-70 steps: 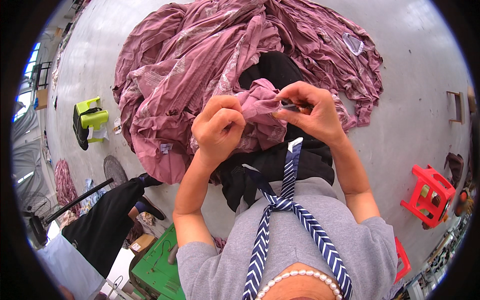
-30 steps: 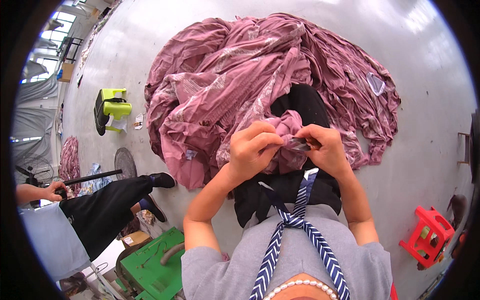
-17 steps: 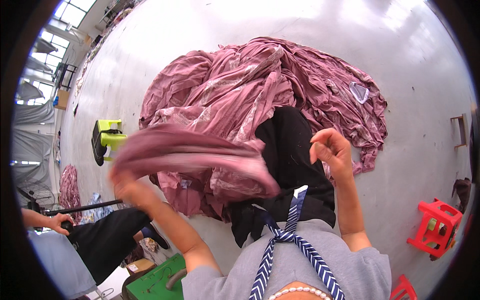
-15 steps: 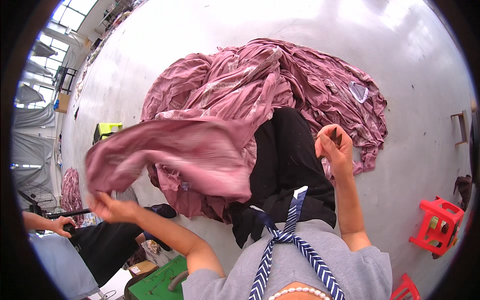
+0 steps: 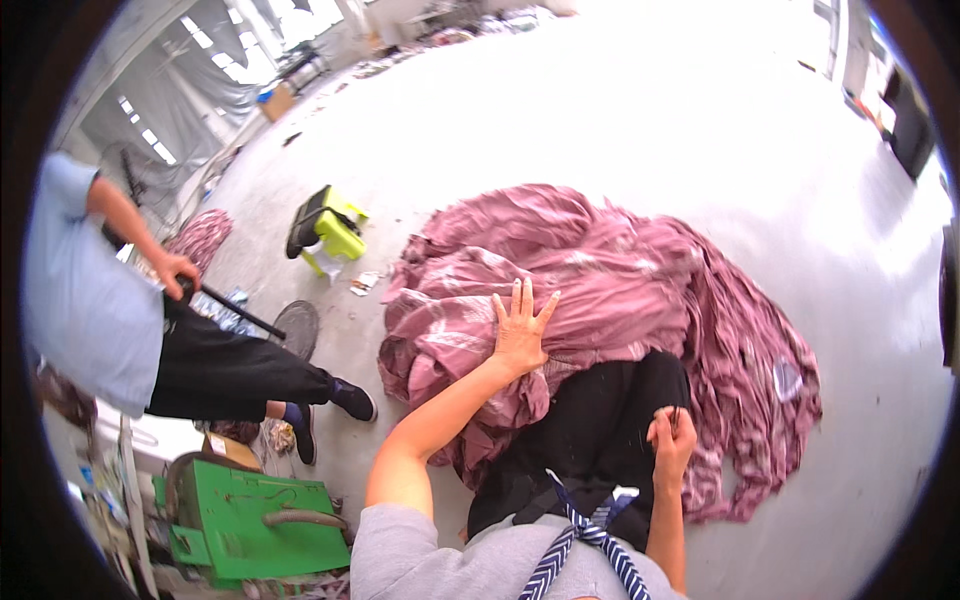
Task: The person sits on the floor and repeatedly picks up pieces of pink patterned fabric from a large pile. Using a small blade, they cut off tags or labels from the fabric and place the trimmed pieces back into the pile. Another person is visible in the background working on a similar pile.
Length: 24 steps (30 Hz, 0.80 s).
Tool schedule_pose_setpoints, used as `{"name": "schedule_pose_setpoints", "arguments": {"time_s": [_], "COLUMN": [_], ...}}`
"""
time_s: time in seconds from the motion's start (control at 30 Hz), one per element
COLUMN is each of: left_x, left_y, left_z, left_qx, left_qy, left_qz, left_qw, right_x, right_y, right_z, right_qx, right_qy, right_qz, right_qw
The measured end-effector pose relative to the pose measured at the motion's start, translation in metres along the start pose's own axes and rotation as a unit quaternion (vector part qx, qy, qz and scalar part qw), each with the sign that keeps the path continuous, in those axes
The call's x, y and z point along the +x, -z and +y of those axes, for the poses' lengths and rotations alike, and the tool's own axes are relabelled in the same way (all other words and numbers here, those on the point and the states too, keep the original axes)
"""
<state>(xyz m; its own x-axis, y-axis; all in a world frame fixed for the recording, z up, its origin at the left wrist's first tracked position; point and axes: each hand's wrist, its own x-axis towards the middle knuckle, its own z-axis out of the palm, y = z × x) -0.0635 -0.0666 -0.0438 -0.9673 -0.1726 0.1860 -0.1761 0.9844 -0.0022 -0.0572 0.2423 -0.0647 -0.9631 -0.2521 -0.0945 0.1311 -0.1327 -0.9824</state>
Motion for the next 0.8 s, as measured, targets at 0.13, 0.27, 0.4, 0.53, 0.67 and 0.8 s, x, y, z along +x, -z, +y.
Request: {"name": "schedule_pose_setpoints", "arguments": {"time_s": [0.13, 0.27, 0.4, 0.53, 0.67, 0.8], "left_x": [0.022, 0.014, -0.023, -0.095, -0.151, -0.149], "left_y": [-0.023, -0.039, 0.006, 0.058, 0.061, 0.017], "left_z": [-0.028, -0.037, -0.041, -0.067, -0.101, -0.127], "left_qx": [-0.010, -0.026, -0.068, -0.062, -0.037, -0.047], "left_qy": [0.112, 0.085, 0.041, 0.080, 0.165, 0.194], "left_qz": [-0.072, 0.001, 0.070, 0.135, 0.169, 0.211], "left_qw": [0.991, 0.996, 0.994, 0.986, 0.971, 0.957], "right_x": [0.006, 0.004, 0.010, 0.018, 0.018, 0.022], "right_y": [-0.025, -0.045, -0.062, -0.074, -0.089, -0.106], "right_z": [0.010, 0.006, 0.001, 0.002, 0.011, 0.012], "right_qx": [0.052, 0.030, 0.048, 0.027, 0.014, -0.018], "right_qy": [0.055, 0.043, 0.040, 0.034, 0.014, 0.013], "right_qz": [-0.043, -0.099, -0.132, -0.155, -0.162, -0.167], "right_qw": [0.996, 0.994, 0.989, 0.987, 0.987, 0.986]}}
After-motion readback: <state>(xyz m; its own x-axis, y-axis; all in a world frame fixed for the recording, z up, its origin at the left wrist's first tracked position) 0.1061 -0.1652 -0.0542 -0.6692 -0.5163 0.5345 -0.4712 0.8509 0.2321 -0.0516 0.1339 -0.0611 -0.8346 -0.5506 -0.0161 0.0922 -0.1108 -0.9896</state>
